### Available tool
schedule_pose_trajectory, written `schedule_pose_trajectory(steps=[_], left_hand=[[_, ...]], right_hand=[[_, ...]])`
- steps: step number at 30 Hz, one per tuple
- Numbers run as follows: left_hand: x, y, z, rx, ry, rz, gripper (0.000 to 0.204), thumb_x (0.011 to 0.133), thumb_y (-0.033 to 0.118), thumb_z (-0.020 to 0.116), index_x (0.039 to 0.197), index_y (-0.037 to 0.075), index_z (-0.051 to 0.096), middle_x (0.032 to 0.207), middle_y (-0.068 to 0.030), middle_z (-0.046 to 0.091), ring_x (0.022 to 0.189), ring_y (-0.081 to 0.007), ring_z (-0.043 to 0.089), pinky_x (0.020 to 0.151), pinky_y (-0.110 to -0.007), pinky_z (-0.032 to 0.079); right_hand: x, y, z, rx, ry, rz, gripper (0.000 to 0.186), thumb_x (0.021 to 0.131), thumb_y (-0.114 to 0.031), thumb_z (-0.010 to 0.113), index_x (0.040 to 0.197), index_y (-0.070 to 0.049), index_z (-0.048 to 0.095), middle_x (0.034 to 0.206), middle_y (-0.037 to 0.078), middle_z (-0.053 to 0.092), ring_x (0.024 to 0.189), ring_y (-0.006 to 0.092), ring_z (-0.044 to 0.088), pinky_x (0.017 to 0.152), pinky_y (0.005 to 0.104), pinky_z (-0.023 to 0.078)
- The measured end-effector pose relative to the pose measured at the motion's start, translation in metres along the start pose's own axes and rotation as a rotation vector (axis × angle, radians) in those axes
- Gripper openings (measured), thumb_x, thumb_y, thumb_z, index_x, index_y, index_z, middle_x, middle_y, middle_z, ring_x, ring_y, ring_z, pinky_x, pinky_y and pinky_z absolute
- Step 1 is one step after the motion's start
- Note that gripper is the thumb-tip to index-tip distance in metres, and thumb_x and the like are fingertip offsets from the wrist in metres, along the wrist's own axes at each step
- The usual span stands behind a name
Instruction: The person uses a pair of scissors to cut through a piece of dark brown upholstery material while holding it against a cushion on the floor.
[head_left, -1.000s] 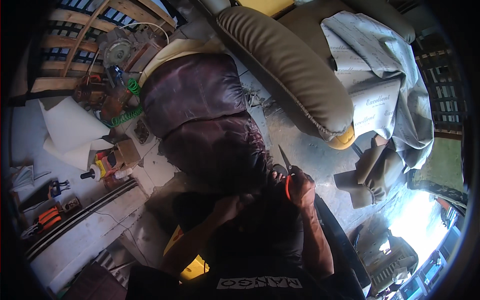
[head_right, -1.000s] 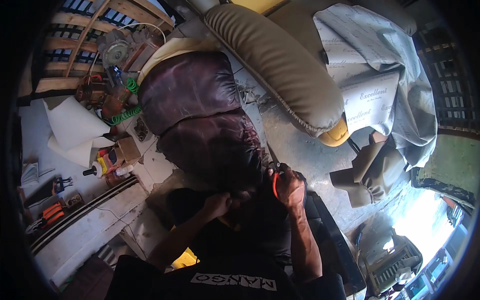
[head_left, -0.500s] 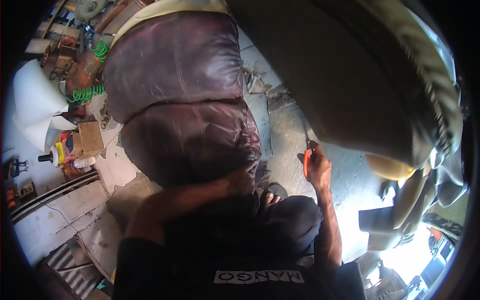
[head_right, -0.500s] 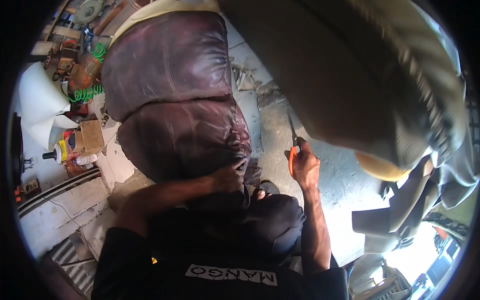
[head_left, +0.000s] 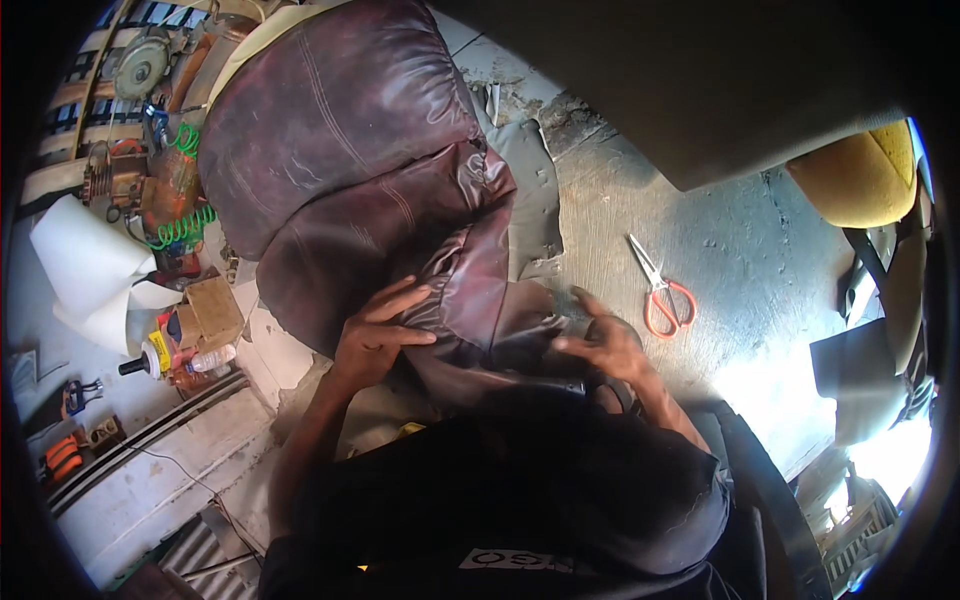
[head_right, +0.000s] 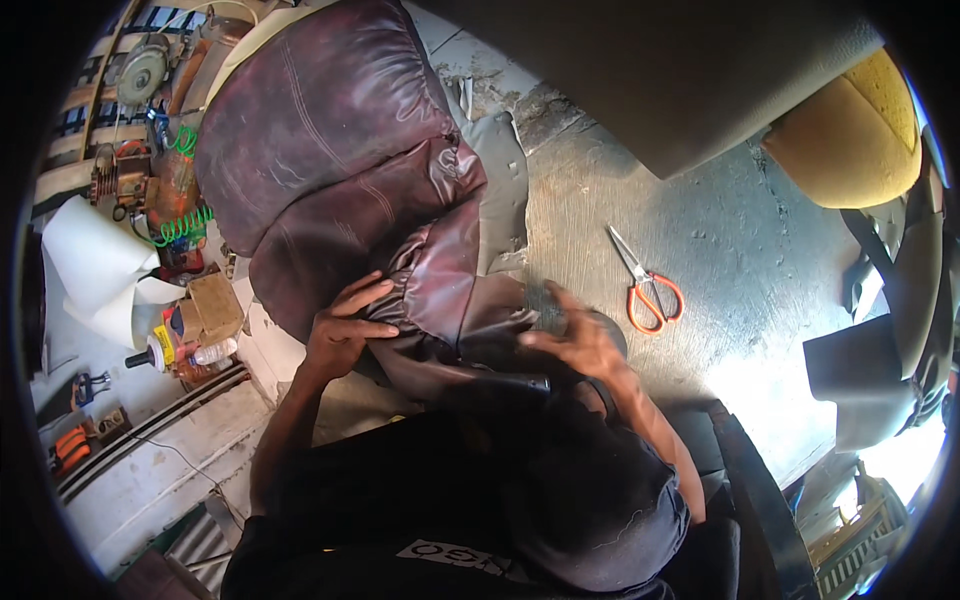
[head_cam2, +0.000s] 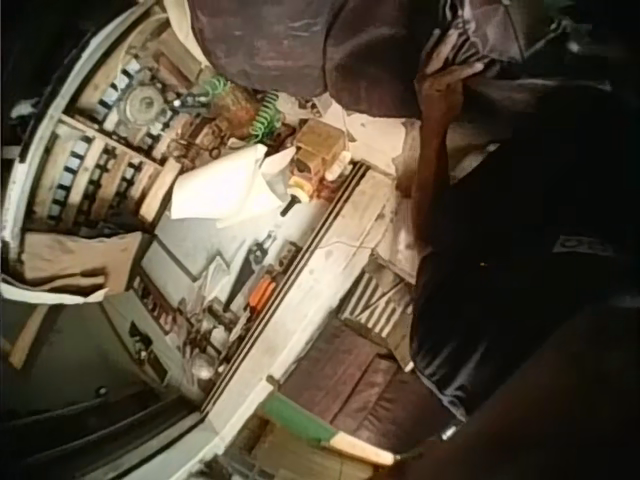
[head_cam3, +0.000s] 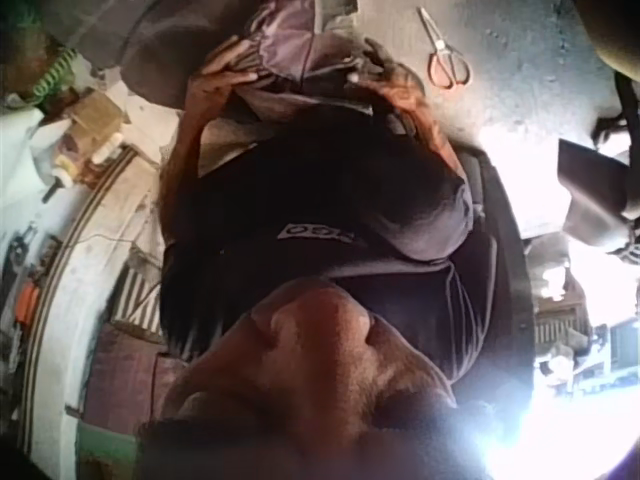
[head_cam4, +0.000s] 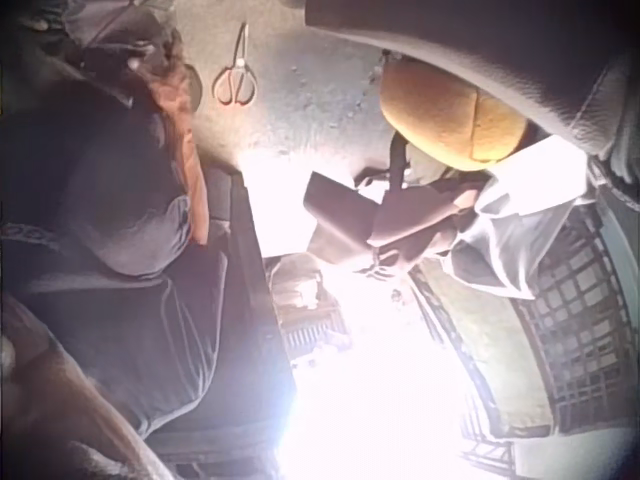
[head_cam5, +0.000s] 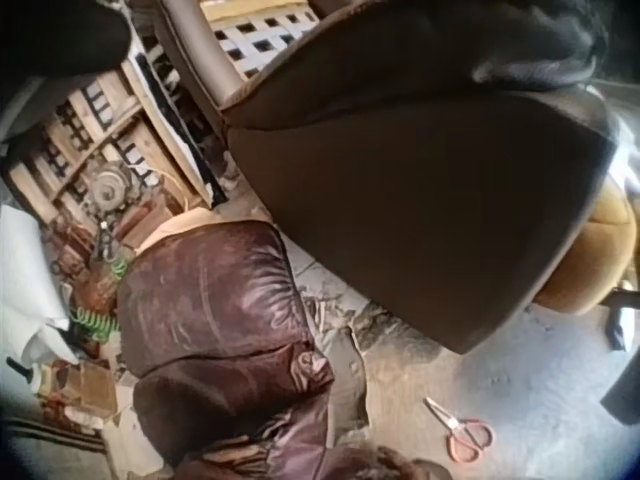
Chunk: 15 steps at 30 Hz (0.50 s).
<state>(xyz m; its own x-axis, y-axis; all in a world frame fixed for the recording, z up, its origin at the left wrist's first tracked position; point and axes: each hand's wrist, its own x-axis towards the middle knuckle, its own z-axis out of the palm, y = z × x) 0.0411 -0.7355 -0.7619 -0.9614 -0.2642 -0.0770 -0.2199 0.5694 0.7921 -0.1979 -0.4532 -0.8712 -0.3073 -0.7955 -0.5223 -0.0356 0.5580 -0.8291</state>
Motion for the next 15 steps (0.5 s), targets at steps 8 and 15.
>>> schedule_pose_trajectory(steps=[8,15], left_hand=[[0.005,0.113,-0.013,0.342,0.018,0.084,0.039,0.08,-0.001,0.061,0.106,0.023,0.077,0.129,-0.0076,0.065,0.135,-0.0315,0.05,0.115,-0.054,0.036],[-0.008,0.12,-0.039,0.727,0.012,0.109,0.034,0.072,0.009,0.073,0.101,0.026,0.078,0.111,0.0045,0.07,0.12,-0.0225,0.058,0.115,-0.055,0.034]], right_hand=[[0.059,-0.116,0.024,0.554,-0.441,-0.138,0.033,0.095,-0.036,0.072,0.1,-0.003,0.071,0.081,0.002,0.068,0.076,0.0095,0.06,0.071,0.0285,0.049],[0.084,-0.184,0.011,0.432,-0.369,-0.184,0.034,0.098,-0.037,0.066,0.096,-0.003,0.068,0.066,0.002,0.062,0.045,0.0103,0.048,0.046,0.0284,0.04]])
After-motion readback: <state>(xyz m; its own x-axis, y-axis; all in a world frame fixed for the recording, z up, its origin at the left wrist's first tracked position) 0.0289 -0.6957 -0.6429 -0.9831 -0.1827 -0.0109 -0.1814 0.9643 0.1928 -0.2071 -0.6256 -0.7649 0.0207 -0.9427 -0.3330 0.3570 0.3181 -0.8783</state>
